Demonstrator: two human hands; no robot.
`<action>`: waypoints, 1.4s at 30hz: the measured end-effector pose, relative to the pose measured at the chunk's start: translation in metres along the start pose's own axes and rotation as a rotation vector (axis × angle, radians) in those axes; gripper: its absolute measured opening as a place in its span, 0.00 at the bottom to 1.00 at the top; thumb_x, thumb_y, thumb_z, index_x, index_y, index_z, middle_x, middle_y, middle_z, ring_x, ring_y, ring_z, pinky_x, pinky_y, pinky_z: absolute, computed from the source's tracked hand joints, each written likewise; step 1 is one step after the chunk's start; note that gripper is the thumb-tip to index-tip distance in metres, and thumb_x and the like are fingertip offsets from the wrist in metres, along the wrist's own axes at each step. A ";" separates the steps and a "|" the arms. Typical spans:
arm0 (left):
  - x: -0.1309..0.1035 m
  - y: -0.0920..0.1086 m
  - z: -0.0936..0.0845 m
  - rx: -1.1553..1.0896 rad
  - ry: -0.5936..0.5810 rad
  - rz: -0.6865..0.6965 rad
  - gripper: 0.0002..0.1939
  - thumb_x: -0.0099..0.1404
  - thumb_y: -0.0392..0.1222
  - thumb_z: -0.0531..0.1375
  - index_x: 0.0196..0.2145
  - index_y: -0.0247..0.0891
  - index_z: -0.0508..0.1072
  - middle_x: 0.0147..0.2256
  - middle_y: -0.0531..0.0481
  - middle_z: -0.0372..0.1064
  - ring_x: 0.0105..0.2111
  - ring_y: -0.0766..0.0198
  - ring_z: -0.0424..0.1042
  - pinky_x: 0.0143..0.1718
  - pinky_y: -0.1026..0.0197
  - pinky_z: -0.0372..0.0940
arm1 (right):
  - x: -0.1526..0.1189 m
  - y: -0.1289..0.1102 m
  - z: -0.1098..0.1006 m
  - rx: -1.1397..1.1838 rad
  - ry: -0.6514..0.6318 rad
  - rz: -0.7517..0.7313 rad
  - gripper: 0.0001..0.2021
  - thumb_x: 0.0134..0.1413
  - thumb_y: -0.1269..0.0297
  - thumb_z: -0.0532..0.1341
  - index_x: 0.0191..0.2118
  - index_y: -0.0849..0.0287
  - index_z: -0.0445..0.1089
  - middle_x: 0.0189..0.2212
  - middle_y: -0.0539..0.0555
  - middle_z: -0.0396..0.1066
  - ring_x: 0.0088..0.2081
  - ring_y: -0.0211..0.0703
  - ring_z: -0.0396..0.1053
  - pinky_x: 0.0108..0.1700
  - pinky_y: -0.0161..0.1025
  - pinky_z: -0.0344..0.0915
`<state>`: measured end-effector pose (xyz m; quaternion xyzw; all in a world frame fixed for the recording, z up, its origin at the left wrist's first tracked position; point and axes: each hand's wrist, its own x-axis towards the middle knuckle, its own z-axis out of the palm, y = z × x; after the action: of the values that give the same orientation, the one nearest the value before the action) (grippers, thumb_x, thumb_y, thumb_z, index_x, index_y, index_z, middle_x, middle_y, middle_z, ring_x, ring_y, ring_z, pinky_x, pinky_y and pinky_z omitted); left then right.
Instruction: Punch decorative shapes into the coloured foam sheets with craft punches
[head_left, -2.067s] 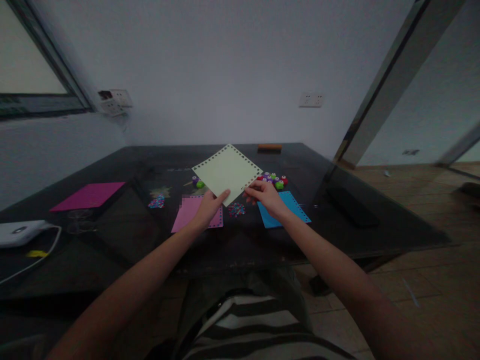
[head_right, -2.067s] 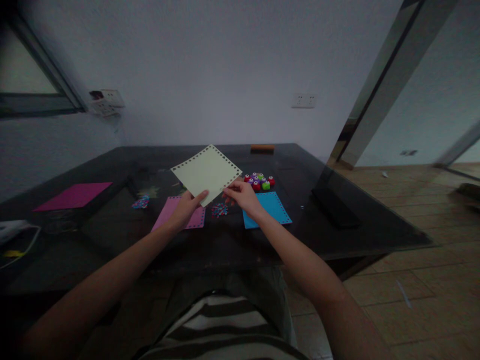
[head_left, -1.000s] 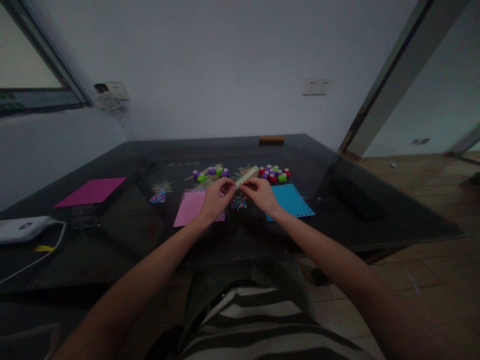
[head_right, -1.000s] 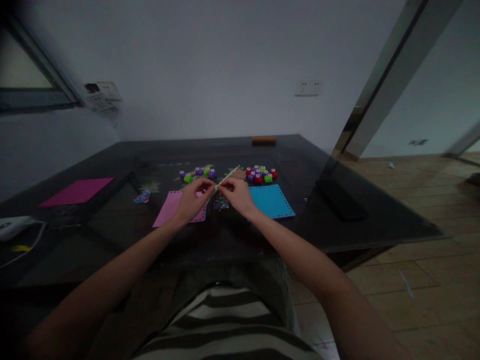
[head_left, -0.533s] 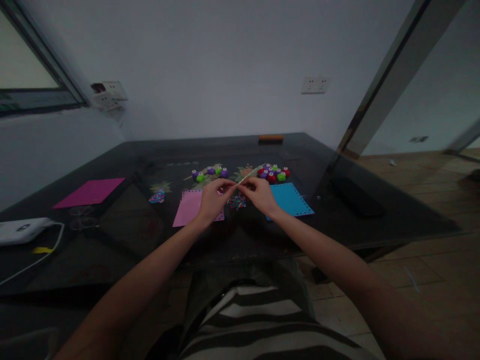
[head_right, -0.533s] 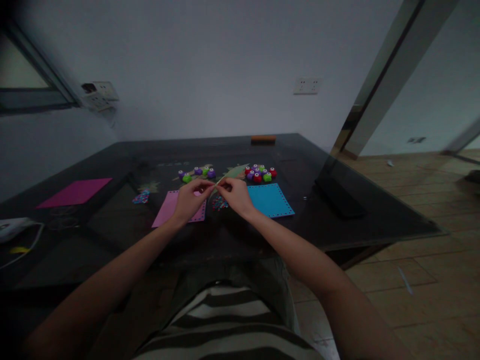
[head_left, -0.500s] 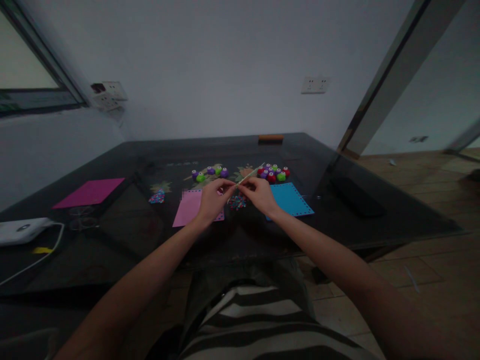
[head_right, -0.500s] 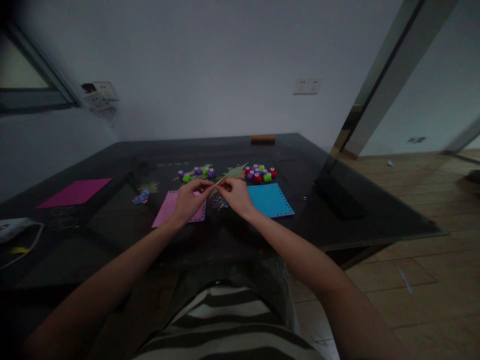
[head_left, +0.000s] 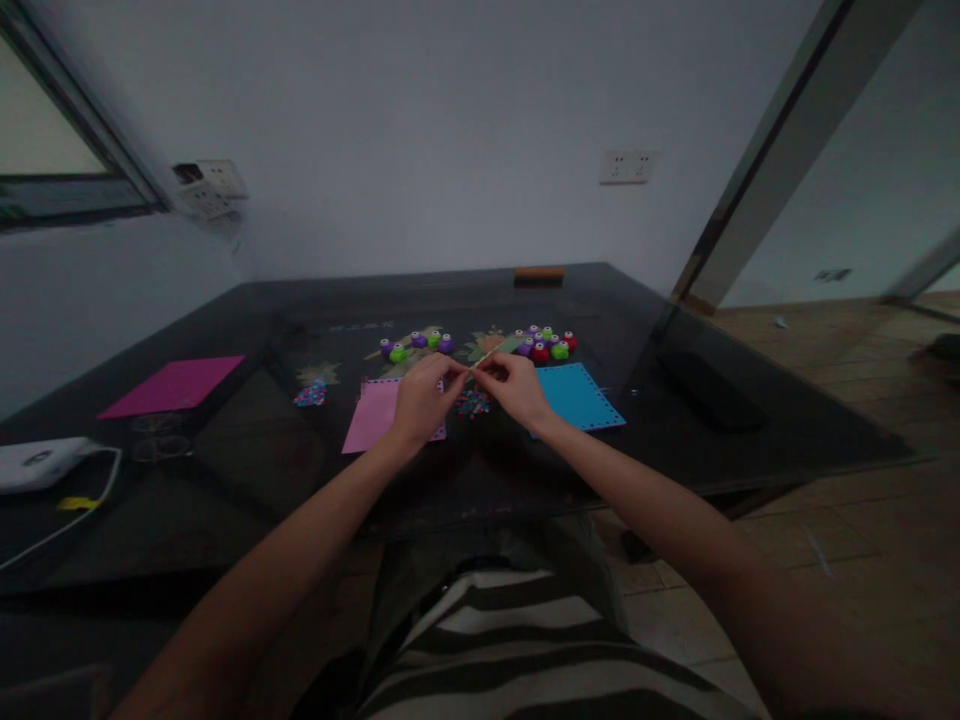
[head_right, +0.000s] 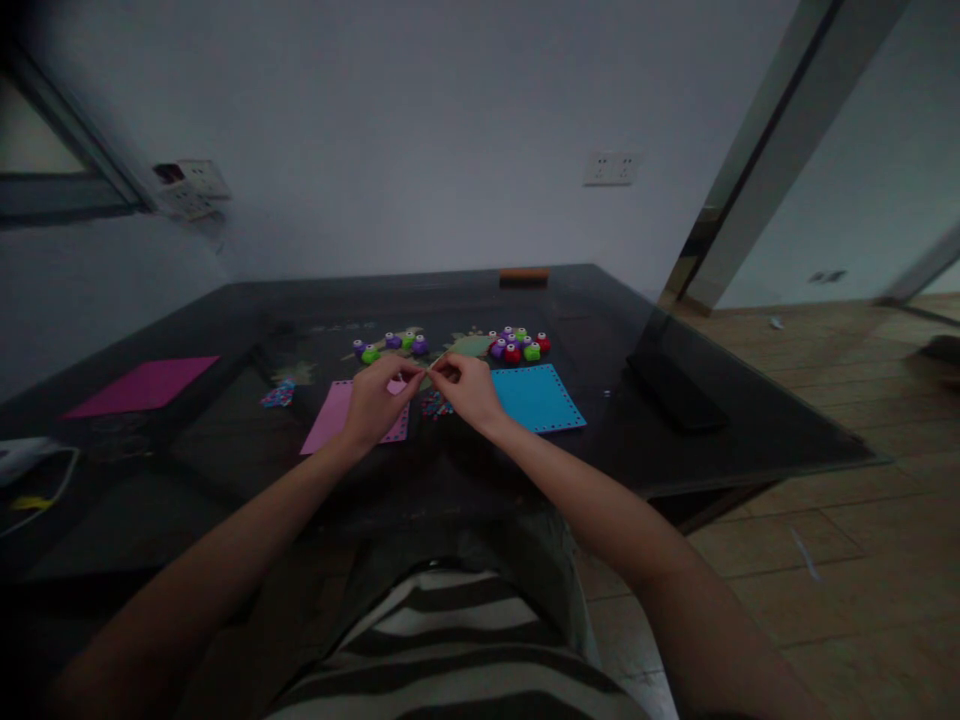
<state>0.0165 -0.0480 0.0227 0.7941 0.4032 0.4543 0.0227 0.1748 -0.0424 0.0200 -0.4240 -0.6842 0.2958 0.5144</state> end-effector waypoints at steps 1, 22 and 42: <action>0.000 0.000 0.000 -0.002 0.005 -0.005 0.04 0.61 0.37 0.57 0.29 0.38 0.72 0.27 0.51 0.69 0.30 0.63 0.67 0.34 0.61 0.61 | 0.000 0.000 0.000 0.010 0.003 0.007 0.09 0.48 0.60 0.62 0.25 0.60 0.69 0.20 0.51 0.69 0.22 0.38 0.66 0.26 0.35 0.62; -0.001 0.005 0.002 -0.077 0.077 -0.052 0.05 0.59 0.37 0.59 0.26 0.38 0.72 0.26 0.52 0.70 0.27 0.65 0.66 0.32 0.62 0.61 | -0.004 0.000 0.007 0.430 -0.028 0.254 0.11 0.44 0.59 0.64 0.26 0.58 0.64 0.18 0.47 0.67 0.18 0.33 0.63 0.22 0.32 0.62; 0.002 0.001 0.003 -0.222 0.156 -0.083 0.05 0.60 0.40 0.60 0.29 0.38 0.74 0.28 0.52 0.72 0.29 0.66 0.68 0.33 0.63 0.62 | -0.001 0.006 0.004 0.512 -0.002 0.223 0.12 0.43 0.57 0.65 0.26 0.59 0.65 0.20 0.47 0.69 0.20 0.34 0.65 0.22 0.33 0.61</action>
<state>0.0195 -0.0466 0.0228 0.7317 0.3833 0.5552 0.0977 0.1726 -0.0405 0.0134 -0.3526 -0.5365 0.5144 0.5685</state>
